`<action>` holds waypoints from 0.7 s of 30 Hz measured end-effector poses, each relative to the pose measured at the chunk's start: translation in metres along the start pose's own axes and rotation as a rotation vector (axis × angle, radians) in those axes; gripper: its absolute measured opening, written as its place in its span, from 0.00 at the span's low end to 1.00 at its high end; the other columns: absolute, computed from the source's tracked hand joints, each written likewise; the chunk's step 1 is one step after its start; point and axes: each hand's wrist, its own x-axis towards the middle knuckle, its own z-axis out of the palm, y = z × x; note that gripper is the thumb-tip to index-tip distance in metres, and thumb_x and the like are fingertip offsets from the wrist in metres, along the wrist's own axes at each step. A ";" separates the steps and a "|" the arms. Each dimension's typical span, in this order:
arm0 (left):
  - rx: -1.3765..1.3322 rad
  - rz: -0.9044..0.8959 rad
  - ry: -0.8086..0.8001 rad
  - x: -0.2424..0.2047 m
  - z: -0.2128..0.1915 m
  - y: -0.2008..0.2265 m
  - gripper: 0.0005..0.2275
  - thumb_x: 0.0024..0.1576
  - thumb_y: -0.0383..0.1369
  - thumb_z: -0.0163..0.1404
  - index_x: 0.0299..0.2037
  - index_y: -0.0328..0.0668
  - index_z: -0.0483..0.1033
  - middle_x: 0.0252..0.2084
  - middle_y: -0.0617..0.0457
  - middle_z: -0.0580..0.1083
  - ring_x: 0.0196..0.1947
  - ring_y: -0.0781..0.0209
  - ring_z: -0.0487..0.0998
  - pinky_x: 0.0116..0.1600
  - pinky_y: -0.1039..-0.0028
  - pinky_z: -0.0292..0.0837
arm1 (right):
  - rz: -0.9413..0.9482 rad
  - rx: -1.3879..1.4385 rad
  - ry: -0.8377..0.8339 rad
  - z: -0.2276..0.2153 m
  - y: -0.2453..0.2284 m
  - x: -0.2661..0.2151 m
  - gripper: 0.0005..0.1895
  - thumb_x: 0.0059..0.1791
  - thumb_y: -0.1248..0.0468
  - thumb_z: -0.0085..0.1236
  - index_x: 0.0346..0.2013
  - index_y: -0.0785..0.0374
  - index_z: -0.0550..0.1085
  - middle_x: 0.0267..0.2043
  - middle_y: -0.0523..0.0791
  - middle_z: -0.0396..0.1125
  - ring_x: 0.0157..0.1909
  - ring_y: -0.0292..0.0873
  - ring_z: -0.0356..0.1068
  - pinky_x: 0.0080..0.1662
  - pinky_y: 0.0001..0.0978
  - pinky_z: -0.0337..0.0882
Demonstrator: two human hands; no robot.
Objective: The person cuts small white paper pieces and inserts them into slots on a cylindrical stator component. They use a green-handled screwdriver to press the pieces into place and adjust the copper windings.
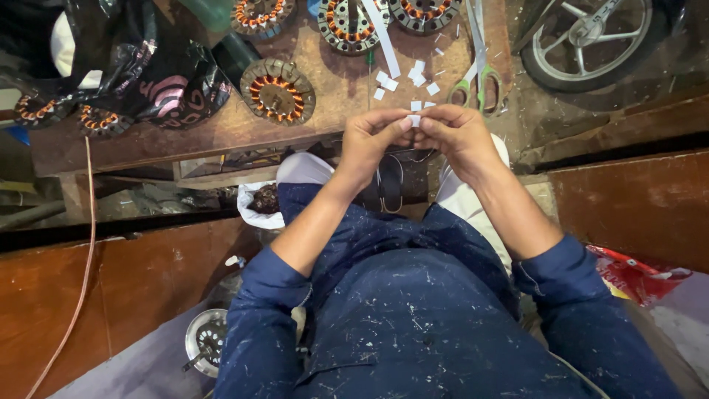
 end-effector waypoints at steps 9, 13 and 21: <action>0.124 0.164 0.097 -0.015 0.005 -0.014 0.08 0.60 0.21 0.56 0.49 0.29 0.81 0.44 0.48 0.82 0.40 0.69 0.81 0.46 0.78 0.79 | -0.143 -0.157 -0.003 0.013 0.006 -0.015 0.09 0.53 0.70 0.60 0.46 0.73 0.78 0.41 0.50 0.76 0.43 0.42 0.78 0.49 0.31 0.79; 0.252 0.213 0.064 -0.025 0.007 -0.012 0.07 0.60 0.21 0.56 0.48 0.29 0.81 0.43 0.50 0.81 0.41 0.69 0.82 0.47 0.78 0.79 | -0.196 -0.144 -0.021 0.011 0.018 -0.018 0.07 0.55 0.71 0.59 0.46 0.74 0.77 0.41 0.50 0.76 0.42 0.41 0.76 0.49 0.30 0.77; 0.412 0.361 0.181 -0.041 0.020 -0.009 0.05 0.59 0.22 0.58 0.44 0.31 0.82 0.43 0.49 0.79 0.43 0.66 0.81 0.49 0.78 0.77 | -0.302 -0.346 0.206 0.031 0.045 -0.028 0.10 0.55 0.72 0.54 0.50 0.73 0.76 0.44 0.48 0.75 0.44 0.39 0.77 0.48 0.30 0.78</action>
